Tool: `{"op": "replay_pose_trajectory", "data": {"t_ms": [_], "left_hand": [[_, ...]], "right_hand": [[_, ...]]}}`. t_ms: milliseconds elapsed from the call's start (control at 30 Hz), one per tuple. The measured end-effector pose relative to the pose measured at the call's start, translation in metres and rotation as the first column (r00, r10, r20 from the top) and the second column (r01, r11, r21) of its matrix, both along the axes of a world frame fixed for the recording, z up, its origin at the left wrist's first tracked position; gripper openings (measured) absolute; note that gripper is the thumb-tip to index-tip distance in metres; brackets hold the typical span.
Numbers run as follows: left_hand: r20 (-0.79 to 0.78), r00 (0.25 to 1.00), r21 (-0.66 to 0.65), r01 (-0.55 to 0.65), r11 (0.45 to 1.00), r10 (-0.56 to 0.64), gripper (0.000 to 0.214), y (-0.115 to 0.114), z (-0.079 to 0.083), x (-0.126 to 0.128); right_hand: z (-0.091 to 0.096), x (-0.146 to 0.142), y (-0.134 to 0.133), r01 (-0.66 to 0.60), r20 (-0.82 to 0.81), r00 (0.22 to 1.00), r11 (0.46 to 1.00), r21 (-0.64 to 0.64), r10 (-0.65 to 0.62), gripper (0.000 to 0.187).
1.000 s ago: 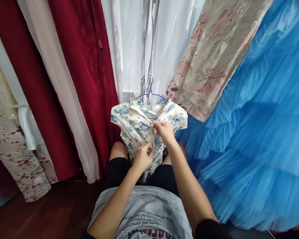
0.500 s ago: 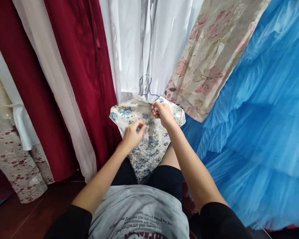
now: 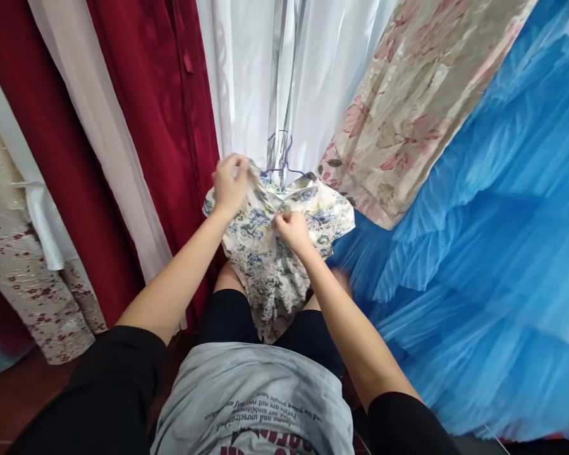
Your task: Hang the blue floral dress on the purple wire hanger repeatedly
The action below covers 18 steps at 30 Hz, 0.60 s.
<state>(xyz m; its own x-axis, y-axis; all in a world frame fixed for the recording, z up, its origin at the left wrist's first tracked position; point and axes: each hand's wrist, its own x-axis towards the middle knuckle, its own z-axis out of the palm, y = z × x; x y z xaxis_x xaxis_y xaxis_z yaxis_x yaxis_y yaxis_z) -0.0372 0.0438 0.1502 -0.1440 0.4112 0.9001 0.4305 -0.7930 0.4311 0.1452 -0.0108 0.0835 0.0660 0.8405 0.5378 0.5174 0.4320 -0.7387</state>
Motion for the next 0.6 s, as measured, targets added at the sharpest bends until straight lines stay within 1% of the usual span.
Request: {"op": "replay_pose_trajectory", "data": {"t_ms": [33,67,100,133,167,200,233,267,333,400,467,500,533,600], "left_hand": [[0.140,0.990,-0.042,0.002,0.999,0.003,0.020,0.015,-0.002,-0.016],[0.278,0.960,-0.104,0.027,0.994,0.003,0.021,0.030,-0.005,-0.032],[0.421,0.907,-0.182,0.068,0.981,0.016,0.019,0.042,-0.011,-0.048],[0.556,0.830,-0.273,0.143,0.951,0.035,0.015,0.051,-0.019,-0.061],[0.661,0.747,-0.348,0.229,0.909,0.065,0.012,0.056,-0.030,-0.070],[0.732,0.674,-0.405,0.310,0.860,0.102,0.010,0.057,-0.043,-0.076],[0.771,0.622,-0.446,0.378,0.811,0.135,0.010,0.054,-0.059,-0.078],[0.788,0.595,-0.477,0.426,0.769,0.159,0.011,0.048,-0.076,-0.076],[0.786,0.592,-0.522,0.482,0.703,0.177,0.011,0.030,-0.113,-0.062],[0.783,0.597,-0.555,0.544,0.629,0.174,0.010,0.009,-0.149,-0.041],[0.788,0.603,-0.550,0.596,0.586,0.127,0.013,-0.010,-0.177,-0.017],[0.793,0.603,-0.535,0.620,0.574,0.089,0.016,-0.019,-0.187,-0.006],[0.798,0.601,-0.515,0.644,0.565,0.042,0.019,-0.027,-0.193,0.005],[0.808,0.587,-0.469,0.688,0.554,-0.046,0.025,-0.042,-0.197,0.027]], "right_hand": [[-0.009,-0.001,-0.001,-0.029,-0.024,0.999,0.999,-0.035,0.028,0.037],[-0.016,-0.002,-0.003,-0.058,-0.055,0.997,0.997,-0.060,0.055,0.036],[-0.021,-0.002,-0.005,-0.084,-0.085,0.993,0.994,-0.075,0.077,0.034],[-0.025,-0.003,-0.008,-0.110,-0.110,0.989,0.990,-0.085,0.101,0.032],[-0.027,-0.003,-0.011,-0.140,-0.126,0.984,0.986,-0.095,0.128,0.029],[-0.030,-0.005,-0.014,-0.176,-0.173,0.972,0.979,-0.104,0.157,0.027],[-0.032,-0.006,-0.017,-0.211,-0.249,0.952,0.971,-0.110,0.179,0.026],[-0.036,-0.008,-0.020,-0.239,-0.340,0.921,0.965,-0.112,0.189,0.025],[-0.050,-0.011,-0.027,-0.246,-0.546,0.824,0.963,-0.106,0.150,0.025],[-0.070,-0.009,-0.034,-0.161,-0.709,0.704,0.982,-0.100,0.044,0.027],[-0.093,0.001,-0.042,-0.023,-0.792,0.606,0.994,-0.108,-0.071,0.032],[-0.103,0.008,-0.045,0.042,-0.823,0.555,0.992,-0.117,-0.121,0.034],[-0.113,0.017,-0.048,0.098,-0.841,0.517,0.987,-0.129,-0.161,0.037],[-0.126,0.033,-0.052,0.180,-0.857,0.466,0.972,-0.150,-0.219,0.039]]}}
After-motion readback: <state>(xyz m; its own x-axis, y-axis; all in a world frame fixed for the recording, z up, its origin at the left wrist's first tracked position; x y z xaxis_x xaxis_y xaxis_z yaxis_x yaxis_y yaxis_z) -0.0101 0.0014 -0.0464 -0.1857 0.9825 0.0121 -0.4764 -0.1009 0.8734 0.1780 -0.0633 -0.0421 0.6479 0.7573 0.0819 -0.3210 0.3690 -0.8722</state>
